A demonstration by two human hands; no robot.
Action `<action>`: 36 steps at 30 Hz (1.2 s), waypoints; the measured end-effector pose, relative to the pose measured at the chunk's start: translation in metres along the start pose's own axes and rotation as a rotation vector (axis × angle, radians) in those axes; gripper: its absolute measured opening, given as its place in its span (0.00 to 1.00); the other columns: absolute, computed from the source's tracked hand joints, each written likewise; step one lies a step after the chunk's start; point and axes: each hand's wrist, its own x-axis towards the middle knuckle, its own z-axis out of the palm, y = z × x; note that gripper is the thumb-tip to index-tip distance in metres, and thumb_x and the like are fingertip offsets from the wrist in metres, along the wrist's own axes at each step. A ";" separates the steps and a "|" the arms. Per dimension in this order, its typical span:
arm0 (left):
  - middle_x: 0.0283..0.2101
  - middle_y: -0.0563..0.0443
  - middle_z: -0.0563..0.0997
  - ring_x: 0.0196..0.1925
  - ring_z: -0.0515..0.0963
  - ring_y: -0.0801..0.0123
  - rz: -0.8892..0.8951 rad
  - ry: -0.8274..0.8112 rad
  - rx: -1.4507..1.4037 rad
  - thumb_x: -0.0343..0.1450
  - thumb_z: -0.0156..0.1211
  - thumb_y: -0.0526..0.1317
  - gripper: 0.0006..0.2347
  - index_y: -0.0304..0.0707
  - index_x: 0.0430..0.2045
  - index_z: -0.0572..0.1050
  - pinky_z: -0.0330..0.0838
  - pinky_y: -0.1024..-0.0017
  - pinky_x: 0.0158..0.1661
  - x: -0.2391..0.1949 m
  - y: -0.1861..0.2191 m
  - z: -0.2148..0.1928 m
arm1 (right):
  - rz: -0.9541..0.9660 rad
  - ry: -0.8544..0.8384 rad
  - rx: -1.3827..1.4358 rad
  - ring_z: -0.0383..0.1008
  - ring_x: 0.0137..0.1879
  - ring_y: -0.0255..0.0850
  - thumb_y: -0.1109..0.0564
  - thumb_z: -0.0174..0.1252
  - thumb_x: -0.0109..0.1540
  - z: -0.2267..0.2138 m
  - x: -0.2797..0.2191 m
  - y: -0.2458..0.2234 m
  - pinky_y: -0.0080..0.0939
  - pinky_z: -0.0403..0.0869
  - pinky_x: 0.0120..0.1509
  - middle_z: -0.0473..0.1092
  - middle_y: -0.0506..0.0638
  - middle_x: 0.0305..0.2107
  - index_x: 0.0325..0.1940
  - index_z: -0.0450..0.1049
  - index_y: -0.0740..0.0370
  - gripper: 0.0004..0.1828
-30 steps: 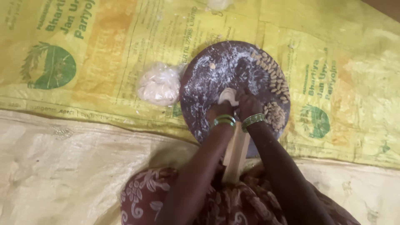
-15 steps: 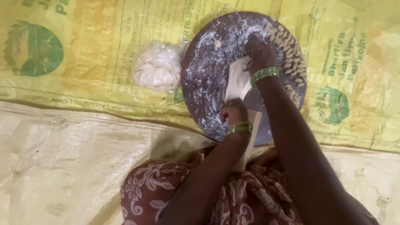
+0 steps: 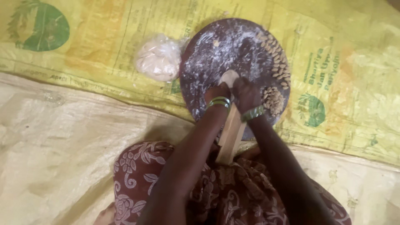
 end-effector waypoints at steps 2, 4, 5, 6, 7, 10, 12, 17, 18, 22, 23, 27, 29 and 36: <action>0.45 0.42 0.85 0.47 0.85 0.51 -0.020 -0.015 -0.007 0.77 0.46 0.44 0.12 0.46 0.47 0.76 0.78 0.55 0.42 0.000 -0.001 0.005 | 0.166 -0.137 0.110 0.80 0.41 0.52 0.49 0.66 0.63 0.008 0.018 0.006 0.51 0.78 0.44 0.75 0.58 0.42 0.39 0.74 0.63 0.15; 0.42 0.44 0.86 0.44 0.86 0.50 -0.038 -0.024 0.000 0.77 0.46 0.41 0.11 0.46 0.47 0.76 0.78 0.52 0.39 0.004 0.005 0.012 | 0.156 -0.110 0.011 0.79 0.40 0.56 0.49 0.68 0.61 0.022 0.033 0.016 0.53 0.77 0.41 0.75 0.61 0.46 0.40 0.74 0.65 0.17; 0.42 0.43 0.84 0.42 0.85 0.50 -0.048 0.002 0.076 0.75 0.49 0.41 0.10 0.43 0.46 0.76 0.78 0.53 0.34 0.004 0.012 0.017 | 0.149 -0.096 -0.040 0.78 0.39 0.59 0.49 0.69 0.60 0.031 0.040 0.022 0.55 0.76 0.40 0.74 0.62 0.47 0.41 0.75 0.66 0.18; 0.41 0.42 0.83 0.39 0.84 0.49 -0.061 0.029 0.151 0.74 0.52 0.41 0.10 0.40 0.44 0.76 0.78 0.53 0.29 0.002 0.019 0.022 | 0.151 -0.105 -0.046 0.78 0.40 0.59 0.48 0.70 0.60 0.040 0.047 0.028 0.54 0.76 0.42 0.74 0.64 0.45 0.44 0.74 0.66 0.21; 0.41 0.41 0.82 0.37 0.83 0.48 -0.075 0.054 0.226 0.72 0.55 0.41 0.10 0.37 0.43 0.77 0.79 0.54 0.24 0.000 0.023 0.028 | 0.153 -0.115 -0.053 0.78 0.42 0.58 0.47 0.71 0.59 0.048 0.054 0.033 0.54 0.76 0.45 0.74 0.65 0.43 0.47 0.73 0.67 0.24; 0.32 0.41 0.78 0.25 0.79 0.56 0.016 0.187 0.626 0.69 0.56 0.42 0.16 0.27 0.45 0.73 0.70 0.60 0.16 -0.011 0.030 0.044 | 0.104 -0.243 -0.217 0.79 0.48 0.53 0.43 0.71 0.59 0.059 0.077 0.049 0.52 0.76 0.50 0.76 0.59 0.42 0.44 0.76 0.57 0.20; 0.31 0.41 0.77 0.26 0.78 0.56 -0.021 0.158 0.661 0.71 0.56 0.42 0.16 0.26 0.47 0.71 0.67 0.55 0.19 -0.012 0.035 0.051 | 0.177 -0.322 -0.237 0.78 0.50 0.53 0.41 0.73 0.56 0.051 0.087 0.053 0.52 0.75 0.52 0.76 0.56 0.42 0.49 0.74 0.53 0.25; 0.32 0.39 0.78 0.27 0.79 0.53 -0.108 0.248 0.646 0.73 0.55 0.40 0.11 0.28 0.42 0.72 0.65 0.50 0.19 -0.006 0.037 0.067 | 0.293 -0.348 -0.056 0.77 0.51 0.54 0.44 0.81 0.45 -0.001 0.128 0.046 0.54 0.73 0.51 0.76 0.56 0.45 0.56 0.70 0.57 0.41; 0.31 0.40 0.79 0.28 0.79 0.54 -0.138 0.221 0.604 0.75 0.56 0.37 0.08 0.29 0.39 0.74 0.65 0.49 0.19 0.000 0.037 0.071 | 0.271 -0.380 -0.039 0.77 0.51 0.52 0.45 0.80 0.46 -0.003 0.131 0.040 0.52 0.75 0.52 0.76 0.55 0.47 0.57 0.72 0.54 0.40; 0.30 0.40 0.80 0.22 0.82 0.53 -0.097 0.274 0.375 0.71 0.53 0.43 0.13 0.31 0.41 0.73 0.70 0.52 0.12 0.029 0.036 0.083 | 0.162 -0.206 -0.018 0.75 0.51 0.54 0.52 0.74 0.48 -0.003 0.109 0.015 0.53 0.74 0.53 0.74 0.55 0.44 0.52 0.73 0.55 0.30; 0.31 0.41 0.81 0.24 0.83 0.54 -0.099 0.264 0.337 0.72 0.53 0.43 0.12 0.32 0.42 0.73 0.70 0.51 0.14 0.038 0.034 0.086 | 0.126 -0.103 -0.010 0.74 0.51 0.54 0.54 0.73 0.49 0.001 0.092 0.009 0.54 0.73 0.53 0.74 0.56 0.44 0.51 0.73 0.56 0.28; 0.38 0.41 0.84 0.35 0.85 0.52 -0.119 0.144 0.091 0.79 0.49 0.45 0.13 0.36 0.45 0.77 0.75 0.49 0.22 0.057 0.020 0.090 | 0.006 0.131 0.047 0.72 0.51 0.56 0.62 0.67 0.51 0.005 0.021 -0.001 0.55 0.72 0.54 0.72 0.56 0.41 0.46 0.74 0.57 0.19; 0.42 0.41 0.84 0.41 0.85 0.52 -0.086 0.081 0.021 0.78 0.49 0.48 0.14 0.40 0.47 0.76 0.77 0.49 0.28 0.050 0.011 0.075 | -0.034 0.183 0.085 0.71 0.51 0.57 0.65 0.64 0.52 -0.002 -0.002 -0.005 0.56 0.72 0.54 0.71 0.56 0.40 0.43 0.75 0.57 0.16; 0.48 0.42 0.83 0.47 0.84 0.53 0.036 -0.148 0.202 0.74 0.57 0.47 0.13 0.44 0.49 0.77 0.78 0.55 0.39 -0.053 0.010 -0.063 | 0.006 0.042 0.029 0.75 0.48 0.55 0.61 0.68 0.53 0.002 -0.004 -0.003 0.54 0.75 0.50 0.74 0.56 0.38 0.36 0.74 0.58 0.11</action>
